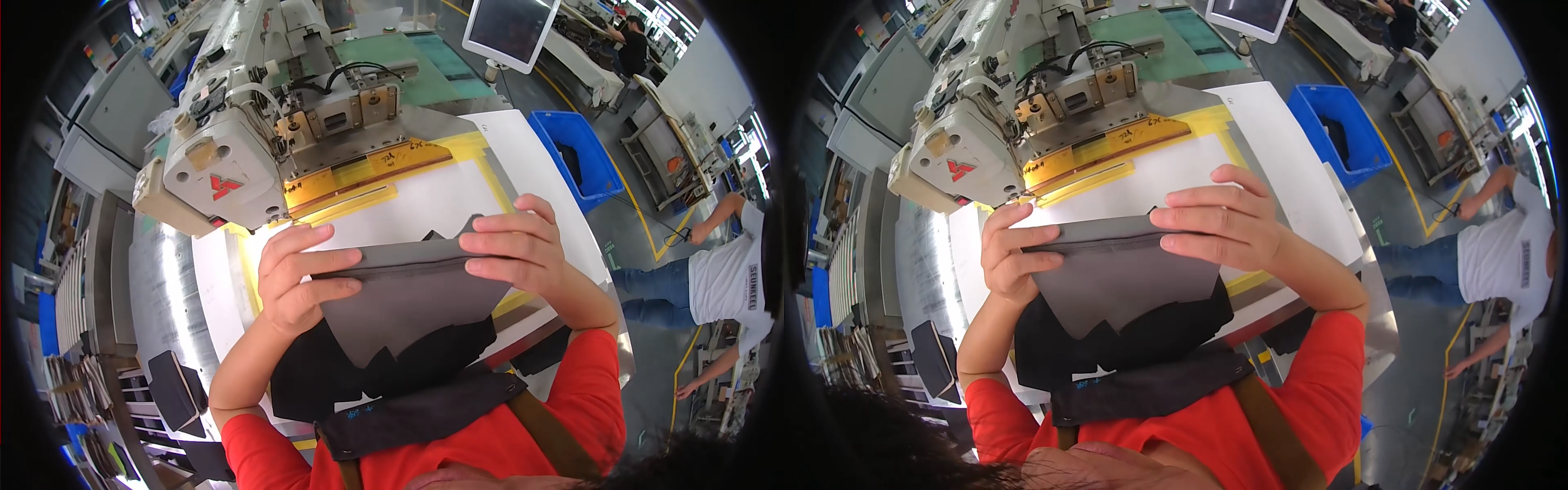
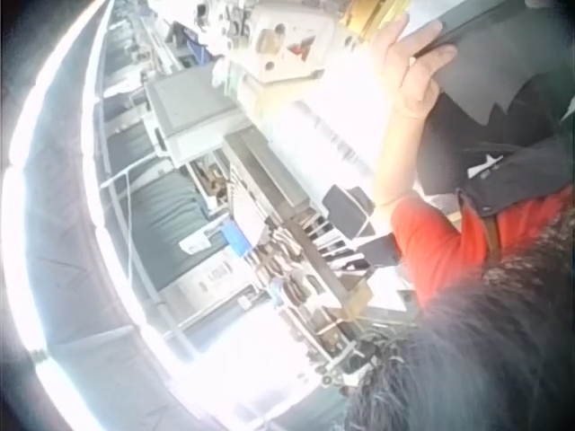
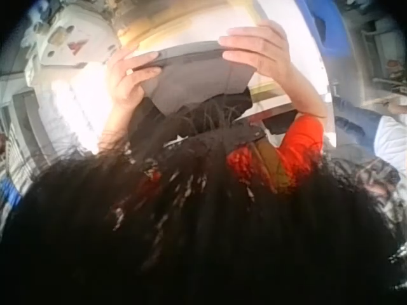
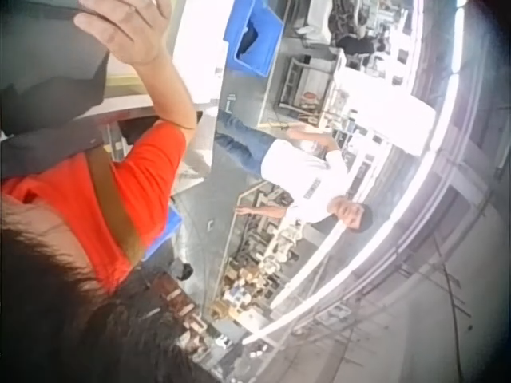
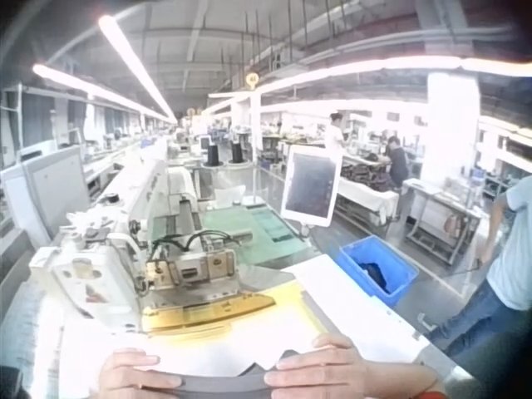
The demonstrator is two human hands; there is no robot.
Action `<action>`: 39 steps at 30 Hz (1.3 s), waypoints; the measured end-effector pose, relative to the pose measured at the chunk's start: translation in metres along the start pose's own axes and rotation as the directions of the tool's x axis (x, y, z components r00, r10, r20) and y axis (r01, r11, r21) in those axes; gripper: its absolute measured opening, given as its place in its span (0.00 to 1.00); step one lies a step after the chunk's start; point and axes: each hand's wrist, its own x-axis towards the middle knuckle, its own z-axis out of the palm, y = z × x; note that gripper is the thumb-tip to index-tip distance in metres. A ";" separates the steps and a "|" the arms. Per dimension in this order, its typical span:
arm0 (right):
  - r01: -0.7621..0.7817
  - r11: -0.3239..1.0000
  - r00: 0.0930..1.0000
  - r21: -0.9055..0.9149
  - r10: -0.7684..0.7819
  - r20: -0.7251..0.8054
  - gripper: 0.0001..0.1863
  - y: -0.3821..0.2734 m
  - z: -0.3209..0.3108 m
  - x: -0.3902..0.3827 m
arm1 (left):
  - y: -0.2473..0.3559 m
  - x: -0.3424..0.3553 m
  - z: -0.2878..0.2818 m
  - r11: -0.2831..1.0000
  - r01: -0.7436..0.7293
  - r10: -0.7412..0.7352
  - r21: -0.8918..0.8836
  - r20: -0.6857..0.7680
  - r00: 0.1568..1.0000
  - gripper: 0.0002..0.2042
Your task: Sewing and trimming black fabric parts at an industrial sewing station.
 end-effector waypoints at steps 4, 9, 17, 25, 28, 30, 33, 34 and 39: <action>-0.125 0.983 0.990 0.132 0.131 -0.041 0.08 -0.006 0.014 0.004 | 0.003 -0.002 0.005 0.983 0.153 -0.165 -0.100 -0.120 0.979 0.08; -0.265 0.930 0.949 0.257 0.298 -0.102 0.08 -0.009 0.029 0.007 | 0.001 -0.013 0.009 0.940 0.273 -0.311 -0.205 -0.181 0.933 0.09; -0.329 0.832 0.902 0.446 0.417 -0.111 0.14 -0.005 0.043 0.009 | -0.005 -0.027 0.014 0.835 0.372 -0.491 -0.405 -0.245 0.836 0.11; -0.335 0.751 0.864 0.569 0.486 -0.133 0.15 -0.006 0.050 0.009 | -0.002 -0.029 0.014 0.779 0.410 -0.569 -0.474 -0.260 0.780 0.16; -0.363 0.775 0.867 0.517 0.484 -0.118 0.15 -0.005 0.044 0.007 | -0.002 -0.026 0.012 0.791 0.397 -0.551 -0.465 -0.261 0.793 0.16; -0.357 0.767 0.865 0.533 0.487 -0.121 0.15 -0.004 0.046 0.005 | -0.002 -0.026 0.010 0.807 0.382 -0.534 -0.451 -0.279 0.798 0.15; -0.379 0.743 0.823 0.551 0.543 -0.168 0.14 -0.005 0.053 0.006 | -0.003 -0.026 0.007 0.845 0.359 -0.492 -0.396 -0.315 0.812 0.14; -0.383 0.740 0.820 0.553 0.548 -0.166 0.14 -0.006 0.053 0.005 | -0.003 -0.025 0.006 0.848 0.352 -0.487 -0.396 -0.320 0.813 0.14; -0.379 0.735 0.821 0.563 0.548 -0.163 0.13 -0.007 0.054 0.004 | -0.001 -0.023 0.004 0.877 0.326 -0.450 -0.352 -0.369 0.813 0.15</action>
